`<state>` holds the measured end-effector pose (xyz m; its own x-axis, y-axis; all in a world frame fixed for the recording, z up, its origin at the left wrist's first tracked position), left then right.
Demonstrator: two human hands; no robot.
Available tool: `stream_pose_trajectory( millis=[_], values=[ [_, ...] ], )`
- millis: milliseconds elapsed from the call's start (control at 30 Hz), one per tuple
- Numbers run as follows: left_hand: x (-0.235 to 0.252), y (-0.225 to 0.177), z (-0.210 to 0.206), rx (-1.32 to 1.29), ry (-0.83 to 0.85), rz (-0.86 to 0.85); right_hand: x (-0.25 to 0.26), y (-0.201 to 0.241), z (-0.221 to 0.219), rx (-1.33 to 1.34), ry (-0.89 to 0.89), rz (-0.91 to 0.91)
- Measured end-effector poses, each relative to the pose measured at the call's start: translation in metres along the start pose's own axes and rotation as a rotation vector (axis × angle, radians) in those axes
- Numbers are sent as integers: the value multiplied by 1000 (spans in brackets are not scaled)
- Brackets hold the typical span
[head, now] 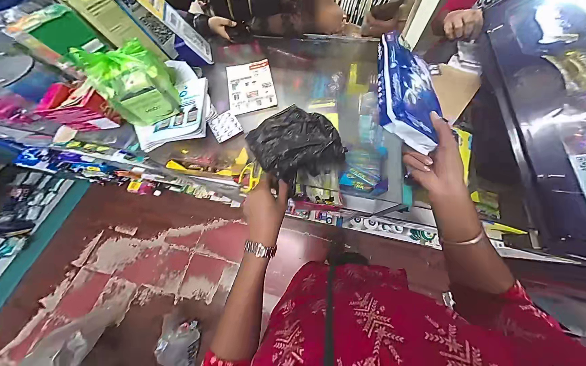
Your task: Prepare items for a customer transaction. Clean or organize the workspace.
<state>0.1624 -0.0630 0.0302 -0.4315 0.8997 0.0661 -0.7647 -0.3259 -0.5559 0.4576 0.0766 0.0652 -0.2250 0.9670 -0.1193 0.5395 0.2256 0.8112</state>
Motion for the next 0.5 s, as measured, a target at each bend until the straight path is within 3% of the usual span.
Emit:
stream_pose_trajectory(
  millis=[233, 400, 500],
  values=[
    [2, 9, 40, -175, -145, -224, -103, -48, -6, -114, 166, -77],
    [-5, -2, 60, -223, -205, -408, -99, -95, -28, -122, 309, -312],
    [-6, -8, 77, -231, -233, -556, -94, -115, -41, 8, 369, -311]
  ],
)
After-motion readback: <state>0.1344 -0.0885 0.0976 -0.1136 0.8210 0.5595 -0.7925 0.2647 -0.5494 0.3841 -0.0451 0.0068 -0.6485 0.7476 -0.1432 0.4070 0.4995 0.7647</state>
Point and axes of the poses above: each hand's wrist, its own x-axis towards the middle knuckle, its own z-axis out of the back of the hand, y = z × x, the point moved 4 cm from there along x, towards the middle knuckle, and after that the axes turned 5 degrees about y, right-handed, at the moved point
